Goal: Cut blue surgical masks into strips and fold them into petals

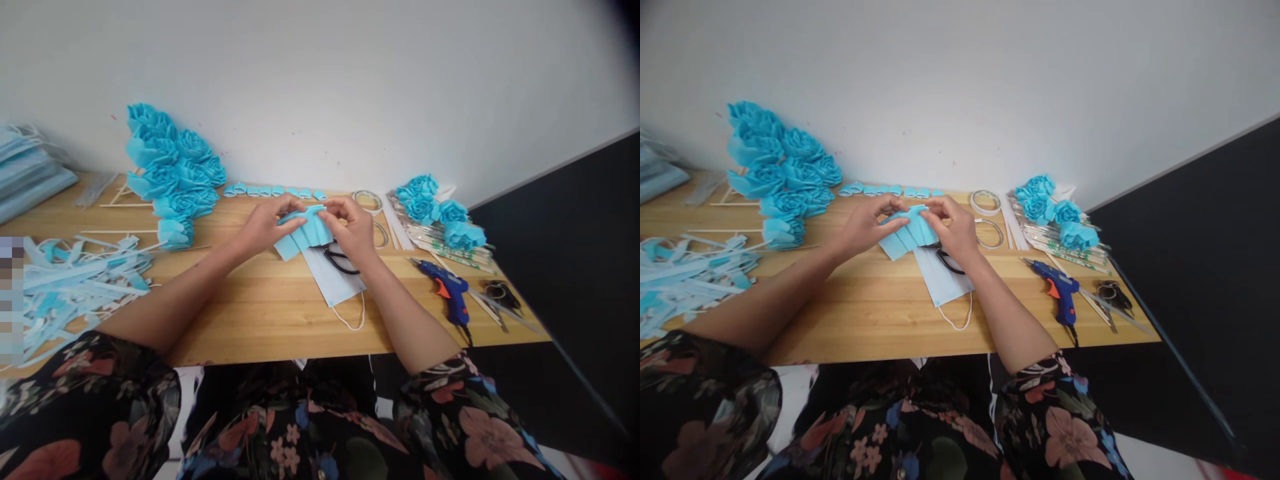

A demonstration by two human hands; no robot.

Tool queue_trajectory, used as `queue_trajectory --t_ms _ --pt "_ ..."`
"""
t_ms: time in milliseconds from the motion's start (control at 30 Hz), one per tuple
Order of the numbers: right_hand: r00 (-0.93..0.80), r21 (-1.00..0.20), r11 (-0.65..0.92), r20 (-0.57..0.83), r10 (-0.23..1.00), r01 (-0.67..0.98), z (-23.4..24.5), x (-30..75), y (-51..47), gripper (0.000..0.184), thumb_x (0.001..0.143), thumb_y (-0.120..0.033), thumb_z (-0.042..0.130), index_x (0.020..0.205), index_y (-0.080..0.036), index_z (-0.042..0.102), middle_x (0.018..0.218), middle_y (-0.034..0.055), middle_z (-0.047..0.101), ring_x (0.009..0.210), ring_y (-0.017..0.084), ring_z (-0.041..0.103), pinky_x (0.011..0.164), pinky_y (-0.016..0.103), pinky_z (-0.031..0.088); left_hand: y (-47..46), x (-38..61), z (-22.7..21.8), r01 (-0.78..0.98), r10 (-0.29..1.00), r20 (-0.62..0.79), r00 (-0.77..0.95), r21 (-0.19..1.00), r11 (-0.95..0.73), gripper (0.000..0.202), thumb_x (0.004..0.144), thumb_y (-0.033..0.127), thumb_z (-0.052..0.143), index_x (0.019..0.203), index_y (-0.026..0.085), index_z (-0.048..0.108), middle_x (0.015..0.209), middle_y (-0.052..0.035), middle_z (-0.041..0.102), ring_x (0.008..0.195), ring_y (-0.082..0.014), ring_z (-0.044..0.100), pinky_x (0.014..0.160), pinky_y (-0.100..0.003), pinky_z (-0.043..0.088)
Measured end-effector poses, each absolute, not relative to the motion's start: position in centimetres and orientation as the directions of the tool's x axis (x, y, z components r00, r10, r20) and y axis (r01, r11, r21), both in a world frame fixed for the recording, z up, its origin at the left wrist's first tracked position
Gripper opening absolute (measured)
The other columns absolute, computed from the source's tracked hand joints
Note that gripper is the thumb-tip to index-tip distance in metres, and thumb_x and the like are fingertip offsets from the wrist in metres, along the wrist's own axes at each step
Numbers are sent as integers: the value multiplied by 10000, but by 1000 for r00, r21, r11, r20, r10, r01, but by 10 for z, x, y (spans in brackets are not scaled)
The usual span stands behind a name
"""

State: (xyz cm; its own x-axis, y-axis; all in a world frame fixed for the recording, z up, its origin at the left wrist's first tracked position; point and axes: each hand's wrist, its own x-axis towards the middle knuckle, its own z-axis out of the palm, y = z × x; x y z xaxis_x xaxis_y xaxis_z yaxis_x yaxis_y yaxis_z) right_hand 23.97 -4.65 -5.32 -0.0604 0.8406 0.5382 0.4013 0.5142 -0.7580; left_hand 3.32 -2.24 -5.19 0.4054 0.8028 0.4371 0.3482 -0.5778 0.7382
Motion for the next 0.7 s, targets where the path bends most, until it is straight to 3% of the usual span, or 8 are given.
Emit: queue_trajectory --t_ms 100,233,400,700 --pt "-31 -793 488 514 858 366 -54 239 -46 154 848 -338 705 962 -246 657 847 -3 720 761 165 661 734 321 538 -22 34 -55 326 810 416 414 763 -559 196 841 367 649 928 191 649 898 -32 697 795 -157 603 727 -268 470" --pt "-70 -753 521 542 838 402 -55 239 -46 104 866 -344 690 865 -247 653 836 -6 708 759 158 639 754 324 537 -24 36 -55 281 811 395 431 796 -536 254 884 422 594 914 183 674 872 -32 703 755 -151 599 676 -258 462" --pt "-129 -724 578 577 807 375 -54 238 -47 104 894 -339 669 872 -239 658 860 -4 704 802 154 647 779 320 543 -27 37 -53 278 805 383 453 797 -536 305 902 423 555 800 169 689 733 -19 678 657 -133 561 594 -246 407" --pt "-110 -721 567 576 810 397 -54 235 -47 101 873 -293 675 823 -209 647 802 -13 685 747 133 625 745 285 513 -32 39 -55 274 791 388 473 788 -551 285 859 413 628 772 162 732 703 -28 702 642 -142 577 575 -247 405"
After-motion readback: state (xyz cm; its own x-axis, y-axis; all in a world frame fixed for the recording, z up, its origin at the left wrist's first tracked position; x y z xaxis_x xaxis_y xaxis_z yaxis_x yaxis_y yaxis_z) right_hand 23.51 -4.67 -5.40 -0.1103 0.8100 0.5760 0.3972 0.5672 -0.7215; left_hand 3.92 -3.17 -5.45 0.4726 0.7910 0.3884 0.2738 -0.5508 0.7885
